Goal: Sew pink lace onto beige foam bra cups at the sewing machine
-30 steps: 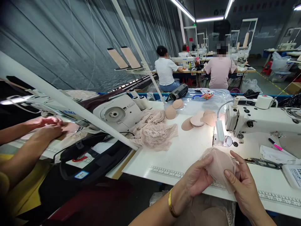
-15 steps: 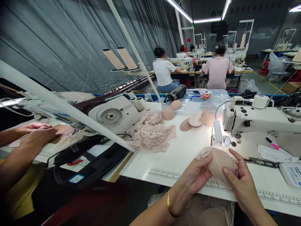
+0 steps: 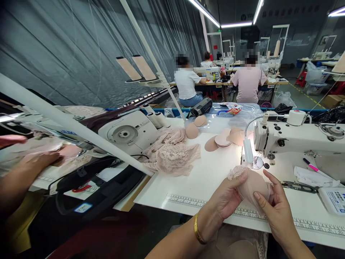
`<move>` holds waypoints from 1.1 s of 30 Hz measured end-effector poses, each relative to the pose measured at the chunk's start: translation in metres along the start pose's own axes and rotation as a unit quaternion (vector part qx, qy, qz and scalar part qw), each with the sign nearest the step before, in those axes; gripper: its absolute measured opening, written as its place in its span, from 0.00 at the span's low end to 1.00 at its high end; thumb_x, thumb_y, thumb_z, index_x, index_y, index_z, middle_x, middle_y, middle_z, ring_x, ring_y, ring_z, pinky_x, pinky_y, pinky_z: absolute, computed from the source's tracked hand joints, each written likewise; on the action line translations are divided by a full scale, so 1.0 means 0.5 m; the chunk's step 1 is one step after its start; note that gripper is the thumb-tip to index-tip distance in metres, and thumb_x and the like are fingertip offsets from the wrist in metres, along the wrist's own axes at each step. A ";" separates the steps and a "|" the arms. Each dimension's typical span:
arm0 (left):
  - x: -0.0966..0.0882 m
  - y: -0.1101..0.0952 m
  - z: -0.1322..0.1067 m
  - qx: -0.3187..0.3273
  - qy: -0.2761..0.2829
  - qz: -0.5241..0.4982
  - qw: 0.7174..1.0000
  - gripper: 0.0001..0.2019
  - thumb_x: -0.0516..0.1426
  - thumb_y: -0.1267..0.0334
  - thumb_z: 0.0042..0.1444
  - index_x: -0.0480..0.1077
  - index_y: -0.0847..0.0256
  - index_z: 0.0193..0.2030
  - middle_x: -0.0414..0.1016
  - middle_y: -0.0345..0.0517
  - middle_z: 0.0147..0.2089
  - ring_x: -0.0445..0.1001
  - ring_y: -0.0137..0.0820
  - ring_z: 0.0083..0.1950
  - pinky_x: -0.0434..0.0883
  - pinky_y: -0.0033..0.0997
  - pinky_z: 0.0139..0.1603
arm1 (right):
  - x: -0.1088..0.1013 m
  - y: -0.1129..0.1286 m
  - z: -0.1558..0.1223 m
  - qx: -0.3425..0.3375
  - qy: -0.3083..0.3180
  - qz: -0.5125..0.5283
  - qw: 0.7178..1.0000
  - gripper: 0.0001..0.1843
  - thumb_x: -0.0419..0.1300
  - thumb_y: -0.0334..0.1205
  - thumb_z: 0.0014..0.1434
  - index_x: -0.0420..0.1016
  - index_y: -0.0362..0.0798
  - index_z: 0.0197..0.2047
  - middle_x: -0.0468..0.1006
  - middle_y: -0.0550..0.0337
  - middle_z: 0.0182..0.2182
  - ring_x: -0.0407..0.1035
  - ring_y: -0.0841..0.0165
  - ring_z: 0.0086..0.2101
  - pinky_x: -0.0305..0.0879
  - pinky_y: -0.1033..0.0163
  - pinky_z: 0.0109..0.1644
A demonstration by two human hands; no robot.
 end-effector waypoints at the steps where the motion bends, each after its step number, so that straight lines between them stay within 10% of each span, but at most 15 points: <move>1: 0.000 0.000 0.002 -0.002 0.000 0.001 1.000 0.26 0.79 0.60 0.46 0.82 0.69 0.50 0.82 0.57 0.52 0.79 0.38 0.50 0.74 0.34 0.57 | -0.002 -0.002 0.001 0.000 -0.001 0.001 1.000 0.47 0.78 0.51 0.56 0.64 0.64 0.73 0.84 0.55 0.51 0.79 0.61 0.43 0.78 0.59 0.48; 16: 0.002 -0.042 0.013 0.040 -0.016 0.040 0.998 0.23 0.78 0.56 0.48 0.81 0.65 0.47 0.82 0.53 0.47 0.79 0.39 0.51 0.74 0.37 0.58 | 0.016 0.008 -0.018 0.042 0.095 -0.050 0.993 0.52 0.73 0.55 0.62 0.49 0.64 0.80 0.83 0.59 0.43 0.78 0.62 0.44 0.74 0.58 0.49; 20: 0.011 -0.104 -0.011 0.047 0.130 0.186 0.973 0.27 0.76 0.50 0.49 0.79 0.62 0.51 0.83 0.51 0.48 0.80 0.42 0.51 0.75 0.41 0.58 | -0.027 0.017 -0.005 -0.031 0.140 -0.156 0.977 0.49 0.67 0.52 0.68 0.43 0.62 0.81 0.80 0.62 0.37 0.76 0.65 0.37 0.75 0.58 0.46; 23: 0.021 -0.132 -0.029 0.043 0.343 0.462 0.817 0.22 0.72 0.52 0.53 0.79 0.60 0.50 0.83 0.49 0.48 0.79 0.42 0.49 0.75 0.41 0.57 | -0.048 0.058 0.040 -0.226 0.170 -0.330 0.901 0.33 0.63 0.45 0.71 0.60 0.61 0.75 0.82 0.53 0.50 0.77 0.62 0.47 0.74 0.58 0.50; 26: 0.027 -0.129 -0.020 0.132 0.493 0.706 0.492 0.02 0.66 0.67 0.59 0.79 0.59 0.39 0.81 0.46 0.44 0.77 0.38 0.46 0.72 0.42 0.59 | -0.029 0.095 0.097 -0.443 0.238 -0.507 0.700 0.15 0.52 0.29 0.73 0.77 0.54 0.52 0.82 0.58 0.40 0.73 0.65 0.38 0.68 0.60 0.42; 28: 0.030 -0.121 0.008 0.196 0.494 0.783 0.322 0.07 0.62 0.75 0.58 0.78 0.59 0.33 0.80 0.46 0.44 0.77 0.37 0.47 0.69 0.45 0.61 | -0.012 0.100 0.138 -0.498 0.250 -0.573 0.601 0.17 0.50 0.25 0.73 0.76 0.52 0.42 0.80 0.61 0.35 0.69 0.65 0.35 0.62 0.59 0.38; 30: 0.034 -0.117 0.041 0.211 0.477 0.814 0.255 0.10 0.62 0.78 0.56 0.78 0.58 0.33 0.81 0.46 0.48 0.77 0.38 0.49 0.67 0.47 0.62 | 0.000 0.094 0.169 -0.508 0.249 -0.601 0.565 0.19 0.49 0.22 0.70 0.75 0.51 0.37 0.77 0.61 0.31 0.66 0.65 0.34 0.57 0.60 0.33; 33: 0.032 -0.119 0.073 0.196 0.475 0.818 0.259 0.08 0.62 0.76 0.57 0.78 0.58 0.35 0.80 0.47 0.54 0.77 0.37 0.53 0.64 0.48 0.65 | 0.002 0.081 0.190 -0.473 0.241 -0.630 0.566 0.20 0.48 0.18 0.66 0.73 0.50 0.34 0.75 0.61 0.31 0.66 0.66 0.34 0.54 0.61 0.31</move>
Point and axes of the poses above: each hand's wrist, its own z-axis towards the middle knuckle, its own x-axis out of the palm, y = z × x, the point moved 3 cm from there along z, towards the middle knuckle
